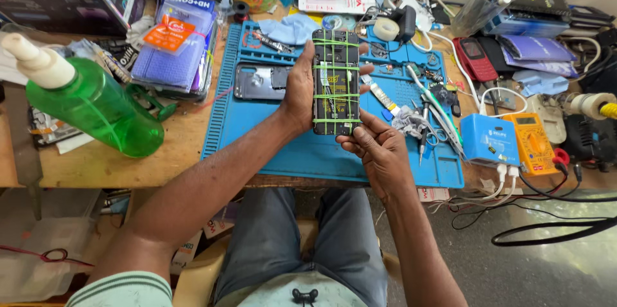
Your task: The person disassembles a smartphone, removes the battery, and uses a rubber band to secure the back cover. They then connect a charging cable to test the device and use a precision screwdriver to adjust internal components.
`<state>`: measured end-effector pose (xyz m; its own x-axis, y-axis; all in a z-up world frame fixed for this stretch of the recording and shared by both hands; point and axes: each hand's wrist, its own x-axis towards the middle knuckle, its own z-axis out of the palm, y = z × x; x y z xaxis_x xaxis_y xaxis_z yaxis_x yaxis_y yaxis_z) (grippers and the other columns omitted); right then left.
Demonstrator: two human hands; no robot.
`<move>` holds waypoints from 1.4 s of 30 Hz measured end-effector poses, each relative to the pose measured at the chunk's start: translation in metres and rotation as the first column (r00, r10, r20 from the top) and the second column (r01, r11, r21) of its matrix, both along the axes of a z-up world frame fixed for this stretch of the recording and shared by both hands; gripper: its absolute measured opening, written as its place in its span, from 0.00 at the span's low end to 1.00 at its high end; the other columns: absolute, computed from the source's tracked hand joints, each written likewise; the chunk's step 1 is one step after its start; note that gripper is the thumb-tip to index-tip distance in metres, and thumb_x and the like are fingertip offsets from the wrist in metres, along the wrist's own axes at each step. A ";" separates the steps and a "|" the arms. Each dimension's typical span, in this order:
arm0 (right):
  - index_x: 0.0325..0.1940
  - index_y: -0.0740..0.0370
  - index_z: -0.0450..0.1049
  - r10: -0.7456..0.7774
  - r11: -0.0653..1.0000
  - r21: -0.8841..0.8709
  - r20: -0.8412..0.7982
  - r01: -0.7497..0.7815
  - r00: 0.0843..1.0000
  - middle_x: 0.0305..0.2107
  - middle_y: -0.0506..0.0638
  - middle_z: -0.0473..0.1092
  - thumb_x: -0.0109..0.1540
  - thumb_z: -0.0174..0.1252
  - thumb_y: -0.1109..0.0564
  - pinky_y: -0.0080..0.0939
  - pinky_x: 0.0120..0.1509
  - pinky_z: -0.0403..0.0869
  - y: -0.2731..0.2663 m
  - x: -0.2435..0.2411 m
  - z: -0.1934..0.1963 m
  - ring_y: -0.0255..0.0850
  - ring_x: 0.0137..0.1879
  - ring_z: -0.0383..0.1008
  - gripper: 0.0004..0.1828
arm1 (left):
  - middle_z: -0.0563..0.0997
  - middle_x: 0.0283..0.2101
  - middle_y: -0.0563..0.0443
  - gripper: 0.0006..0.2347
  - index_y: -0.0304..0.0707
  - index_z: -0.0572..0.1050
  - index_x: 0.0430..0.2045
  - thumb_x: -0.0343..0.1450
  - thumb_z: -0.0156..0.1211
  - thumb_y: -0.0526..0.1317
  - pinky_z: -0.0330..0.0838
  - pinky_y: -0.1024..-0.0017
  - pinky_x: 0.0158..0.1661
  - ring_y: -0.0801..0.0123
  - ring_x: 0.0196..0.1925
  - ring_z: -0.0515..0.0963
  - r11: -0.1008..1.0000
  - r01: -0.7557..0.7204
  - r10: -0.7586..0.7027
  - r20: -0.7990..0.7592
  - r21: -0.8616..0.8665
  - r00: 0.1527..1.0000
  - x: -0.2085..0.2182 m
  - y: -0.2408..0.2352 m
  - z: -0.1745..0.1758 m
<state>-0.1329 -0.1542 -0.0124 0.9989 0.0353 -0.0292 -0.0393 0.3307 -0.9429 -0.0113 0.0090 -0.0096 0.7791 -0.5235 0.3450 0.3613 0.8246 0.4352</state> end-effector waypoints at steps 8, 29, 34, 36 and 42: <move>0.54 0.60 0.80 0.050 0.392 -0.712 0.648 0.582 0.760 0.40 0.52 0.77 0.63 0.66 0.61 0.39 0.45 0.78 0.009 -0.008 0.028 0.42 0.43 0.80 0.14 | 0.74 0.63 0.37 0.34 0.27 0.62 0.68 0.81 0.33 0.63 0.81 0.57 0.51 0.54 0.53 0.81 0.999 0.035 -0.034 -0.010 0.027 0.999 -0.003 -0.004 -0.008; 0.44 0.63 0.71 0.481 0.363 -0.901 0.400 0.238 0.781 0.47 0.58 0.65 0.65 0.60 0.61 0.52 0.57 0.71 0.005 0.004 0.044 0.55 0.55 0.68 0.05 | 0.78 0.54 0.38 0.31 0.30 0.67 0.60 0.79 0.32 0.62 0.82 0.58 0.43 0.58 0.46 0.81 0.985 -0.059 0.081 -0.129 0.164 0.988 0.026 -0.005 -0.020; 0.41 0.62 0.73 0.480 0.195 -0.921 0.390 0.337 0.786 0.49 0.59 0.66 0.61 0.61 0.62 0.53 0.57 0.71 0.015 -0.024 0.026 0.57 0.55 0.68 0.06 | 0.79 0.51 0.37 0.29 0.31 0.68 0.57 0.79 0.34 0.61 0.82 0.57 0.41 0.56 0.43 0.82 0.967 -0.232 0.247 -0.174 0.105 0.953 0.046 0.019 -0.007; 0.41 0.64 0.73 0.425 0.289 -0.898 0.432 0.333 0.795 0.49 0.61 0.68 0.60 0.60 0.63 0.53 0.57 0.72 0.012 -0.025 0.024 0.58 0.57 0.69 0.06 | 0.78 0.50 0.38 0.27 0.37 0.67 0.58 0.79 0.35 0.61 0.81 0.58 0.41 0.56 0.43 0.83 0.952 -0.296 0.305 -0.170 0.077 0.937 0.051 0.027 -0.004; 0.43 0.62 0.82 0.275 0.181 -0.922 0.381 0.342 0.883 0.39 0.55 0.77 0.57 0.68 0.61 0.52 0.47 0.74 -0.016 0.008 0.046 0.53 0.43 0.77 0.10 | 0.78 0.57 0.35 0.32 0.26 0.65 0.62 0.80 0.34 0.61 0.82 0.56 0.45 0.53 0.48 0.83 0.989 -0.151 0.151 -0.087 0.004 0.985 0.036 0.022 0.002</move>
<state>-0.1254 -0.1705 0.0336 0.9033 0.2533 0.3462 0.3825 -0.8411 -0.3825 0.0245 0.0310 -0.0073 0.8761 -0.3967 0.2741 0.2690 0.8738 0.4051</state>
